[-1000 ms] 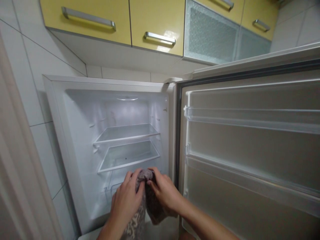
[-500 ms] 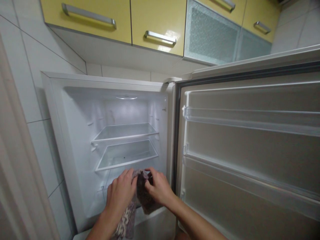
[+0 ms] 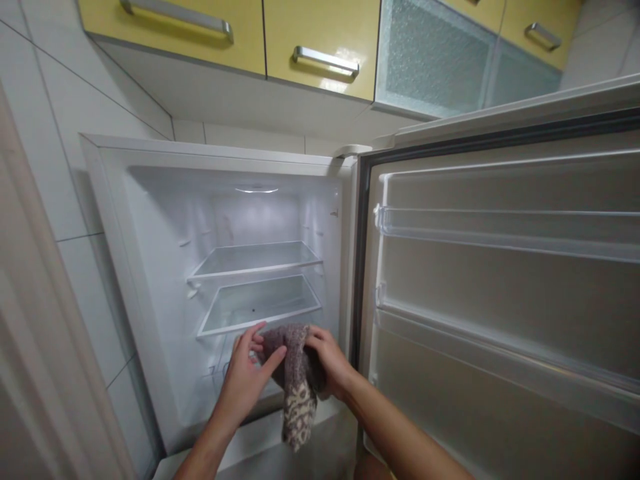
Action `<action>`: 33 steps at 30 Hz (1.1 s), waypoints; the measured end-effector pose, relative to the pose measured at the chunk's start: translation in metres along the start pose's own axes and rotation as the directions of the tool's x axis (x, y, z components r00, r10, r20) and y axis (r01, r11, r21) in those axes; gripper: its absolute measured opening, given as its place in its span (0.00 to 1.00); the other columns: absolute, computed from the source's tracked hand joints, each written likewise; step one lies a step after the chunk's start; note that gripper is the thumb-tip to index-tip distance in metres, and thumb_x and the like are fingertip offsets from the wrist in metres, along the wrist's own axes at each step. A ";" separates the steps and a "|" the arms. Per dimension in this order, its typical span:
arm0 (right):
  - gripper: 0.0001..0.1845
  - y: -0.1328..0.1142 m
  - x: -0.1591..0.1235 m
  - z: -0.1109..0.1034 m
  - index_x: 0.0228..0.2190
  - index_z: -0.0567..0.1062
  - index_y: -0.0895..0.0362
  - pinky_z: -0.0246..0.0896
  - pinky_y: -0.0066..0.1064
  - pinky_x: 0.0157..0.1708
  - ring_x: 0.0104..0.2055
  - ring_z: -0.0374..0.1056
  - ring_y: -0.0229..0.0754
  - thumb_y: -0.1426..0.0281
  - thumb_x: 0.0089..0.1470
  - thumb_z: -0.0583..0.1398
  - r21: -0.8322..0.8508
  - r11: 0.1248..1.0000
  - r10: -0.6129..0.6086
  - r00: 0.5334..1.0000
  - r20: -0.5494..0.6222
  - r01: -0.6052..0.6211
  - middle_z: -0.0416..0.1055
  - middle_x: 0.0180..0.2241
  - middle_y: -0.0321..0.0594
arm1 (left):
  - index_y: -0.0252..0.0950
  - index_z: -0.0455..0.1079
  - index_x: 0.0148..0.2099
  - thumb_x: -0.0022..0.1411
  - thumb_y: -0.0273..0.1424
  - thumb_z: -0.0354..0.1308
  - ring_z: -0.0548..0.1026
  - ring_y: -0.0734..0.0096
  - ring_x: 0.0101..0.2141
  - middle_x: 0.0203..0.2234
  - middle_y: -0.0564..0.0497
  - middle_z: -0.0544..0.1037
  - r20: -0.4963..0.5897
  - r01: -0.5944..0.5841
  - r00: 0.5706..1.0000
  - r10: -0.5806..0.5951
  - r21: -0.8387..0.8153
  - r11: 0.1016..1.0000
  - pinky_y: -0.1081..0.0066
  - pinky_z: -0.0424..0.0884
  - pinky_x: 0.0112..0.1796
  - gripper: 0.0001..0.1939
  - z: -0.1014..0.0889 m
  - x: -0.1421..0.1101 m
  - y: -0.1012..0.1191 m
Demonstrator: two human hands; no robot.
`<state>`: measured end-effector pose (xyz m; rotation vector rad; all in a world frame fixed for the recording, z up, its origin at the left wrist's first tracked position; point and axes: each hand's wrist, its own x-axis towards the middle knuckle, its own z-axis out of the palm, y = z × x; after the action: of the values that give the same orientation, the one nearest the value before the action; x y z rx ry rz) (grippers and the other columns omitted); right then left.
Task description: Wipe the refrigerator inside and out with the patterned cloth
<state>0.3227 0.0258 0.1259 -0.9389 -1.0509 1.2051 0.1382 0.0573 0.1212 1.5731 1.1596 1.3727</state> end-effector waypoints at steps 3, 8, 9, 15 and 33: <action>0.19 -0.005 -0.002 0.005 0.39 0.80 0.55 0.67 0.36 0.50 0.43 0.74 0.49 0.62 0.43 0.67 0.210 0.977 0.038 0.998 0.046 -0.047 0.80 0.39 0.39 | 0.40 0.71 0.62 0.40 0.63 0.74 0.78 0.45 0.57 0.56 0.38 0.79 0.013 0.128 0.992 -0.128 -0.089 0.988 0.48 0.73 0.59 0.52 -0.003 0.003 -0.001; 0.22 -0.012 -0.003 0.009 0.41 0.81 0.53 0.65 0.33 0.49 0.44 0.72 0.46 0.66 0.39 0.71 -0.067 0.986 -0.155 0.988 -0.005 0.154 0.79 0.38 0.35 | 0.39 0.71 0.53 0.45 0.62 0.74 0.82 0.46 0.49 0.48 0.40 0.84 -0.012 0.100 0.995 -0.101 -0.061 0.993 0.49 0.75 0.56 0.43 -0.005 0.004 0.011; 0.20 -0.014 -0.004 0.011 0.38 0.82 0.54 0.66 0.34 0.49 0.44 0.72 0.47 0.64 0.40 0.71 -0.071 0.987 -0.148 0.989 0.000 0.147 0.79 0.37 0.36 | 0.40 0.70 0.52 0.44 0.62 0.75 0.83 0.47 0.47 0.46 0.42 0.85 -0.063 0.053 0.997 -0.054 -0.015 0.998 0.48 0.75 0.55 0.42 -0.007 0.005 0.014; 0.29 -0.018 -0.012 0.018 0.38 0.83 0.57 0.71 0.43 0.47 0.43 0.76 0.55 0.47 0.41 0.73 0.154 0.976 0.144 0.987 0.072 -0.154 0.80 0.34 0.43 | 0.42 0.70 0.50 0.44 0.60 0.77 0.84 0.53 0.41 0.40 0.49 0.85 0.186 0.223 0.964 -0.187 -0.193 0.956 0.58 0.79 0.44 0.40 -0.024 0.008 0.037; 0.43 0.063 -0.024 0.022 0.52 0.79 0.55 0.71 0.48 0.54 0.49 0.78 0.59 0.44 0.40 0.76 0.218 0.962 0.186 0.979 -0.082 -0.165 0.82 0.44 0.48 | 0.40 0.73 0.40 0.47 0.76 0.62 0.80 0.54 0.35 0.28 0.51 0.80 -0.132 0.153 0.978 -0.161 -0.070 0.986 0.57 0.77 0.41 0.43 -0.015 0.016 -0.038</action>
<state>0.2844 0.0108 0.0683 -0.9317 -0.7540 1.3711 0.1175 0.0846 0.0934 1.3325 1.2850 1.4144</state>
